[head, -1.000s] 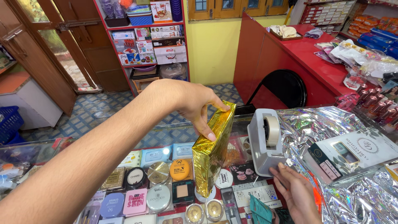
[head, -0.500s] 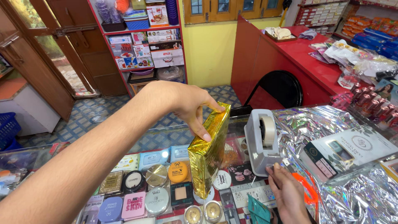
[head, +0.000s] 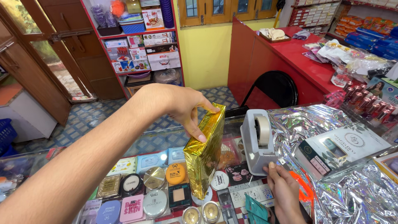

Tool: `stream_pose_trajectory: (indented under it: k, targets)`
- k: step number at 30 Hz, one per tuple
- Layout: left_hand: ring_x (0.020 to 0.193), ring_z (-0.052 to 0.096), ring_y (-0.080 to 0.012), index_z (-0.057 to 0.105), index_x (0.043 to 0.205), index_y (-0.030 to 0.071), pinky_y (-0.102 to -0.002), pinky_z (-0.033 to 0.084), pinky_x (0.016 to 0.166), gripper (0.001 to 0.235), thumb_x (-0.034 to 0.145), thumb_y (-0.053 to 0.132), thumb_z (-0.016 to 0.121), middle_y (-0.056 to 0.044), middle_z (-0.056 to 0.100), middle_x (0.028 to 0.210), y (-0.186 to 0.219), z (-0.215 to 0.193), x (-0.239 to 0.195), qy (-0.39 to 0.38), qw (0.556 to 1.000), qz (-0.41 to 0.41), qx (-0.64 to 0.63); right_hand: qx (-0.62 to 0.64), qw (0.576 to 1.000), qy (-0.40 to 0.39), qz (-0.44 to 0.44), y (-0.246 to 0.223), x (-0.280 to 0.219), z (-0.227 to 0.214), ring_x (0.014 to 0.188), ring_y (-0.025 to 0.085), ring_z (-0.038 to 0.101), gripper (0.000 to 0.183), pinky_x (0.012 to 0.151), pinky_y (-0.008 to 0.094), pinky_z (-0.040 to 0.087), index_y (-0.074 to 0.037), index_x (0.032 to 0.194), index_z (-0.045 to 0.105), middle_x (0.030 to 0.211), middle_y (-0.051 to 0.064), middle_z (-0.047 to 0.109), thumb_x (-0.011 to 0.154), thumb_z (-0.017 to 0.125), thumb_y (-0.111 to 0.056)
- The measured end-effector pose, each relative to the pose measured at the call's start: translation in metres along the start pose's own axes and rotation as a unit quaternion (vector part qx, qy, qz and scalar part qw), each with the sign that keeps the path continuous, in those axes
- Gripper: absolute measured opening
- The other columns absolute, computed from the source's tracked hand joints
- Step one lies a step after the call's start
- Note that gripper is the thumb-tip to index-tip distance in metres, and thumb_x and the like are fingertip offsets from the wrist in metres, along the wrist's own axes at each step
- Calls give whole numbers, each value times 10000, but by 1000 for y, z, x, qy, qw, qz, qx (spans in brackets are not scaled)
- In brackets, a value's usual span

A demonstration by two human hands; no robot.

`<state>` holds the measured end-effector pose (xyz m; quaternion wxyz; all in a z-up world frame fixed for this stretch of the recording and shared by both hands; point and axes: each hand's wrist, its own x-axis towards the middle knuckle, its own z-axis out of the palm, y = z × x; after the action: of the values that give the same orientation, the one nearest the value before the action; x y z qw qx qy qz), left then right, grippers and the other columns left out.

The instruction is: The person wraps a small box in gold foil paper and then prepares a second box with decorative silver foil at a retail counter.

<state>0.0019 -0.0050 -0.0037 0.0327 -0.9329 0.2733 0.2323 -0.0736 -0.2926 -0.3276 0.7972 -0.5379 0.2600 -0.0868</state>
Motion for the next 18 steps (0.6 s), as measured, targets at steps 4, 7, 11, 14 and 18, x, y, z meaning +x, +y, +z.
stream_pose_trajectory:
  k: [4, 7, 11, 14, 18]
  targets:
    - [1058, 754, -242, 385, 1573, 352, -385, 572, 925, 1112, 595, 624, 837, -56, 799, 1130, 0, 0, 0, 3, 1000, 6, 0, 54, 998, 16, -4, 7, 3, 3, 934, 71, 652, 236, 757, 217, 489, -32, 1126, 683, 1022, 7, 684, 953, 682, -193]
    - [1063, 751, -241, 368, 1575, 356, -388, 580, 920, 1111, 602, 623, 834, -48, 790, 1140, 1, 1, 0, -2, 1000, -2, 4, 18, 999, 33, -25, 8, -1, 6, 899, 88, 605, 247, 734, 223, 462, -17, 1114, 720, 1106, 103, 677, 982, 694, -224]
    - [1076, 740, -241, 356, 1577, 370, -381, 565, 936, 1116, 603, 620, 840, -47, 786, 1144, 2, 0, 1, 1, 1000, 0, 1, -148, 974, 73, -157, 2, -6, 9, 938, 160, 661, 285, 765, 266, 529, 68, 1056, 748, 1300, 69, 453, 979, 701, -202]
    - [1074, 745, -242, 356, 1577, 370, -384, 571, 931, 1112, 606, 623, 835, -45, 790, 1140, 3, 0, 1, -1, 1000, -3, 10, -170, 967, 55, -184, -1, -8, 8, 959, 191, 747, 296, 794, 261, 535, 63, 1081, 722, 1311, 74, 452, 968, 680, -208]
    - [1077, 741, -243, 354, 1575, 375, -384, 569, 932, 1109, 608, 625, 836, -38, 787, 1143, 4, -1, 1, 5, 1000, 1, 15, -167, 966, 50, -191, 0, -3, 6, 970, 199, 753, 295, 813, 257, 537, 66, 1075, 724, 1315, 59, 477, 968, 682, -206]
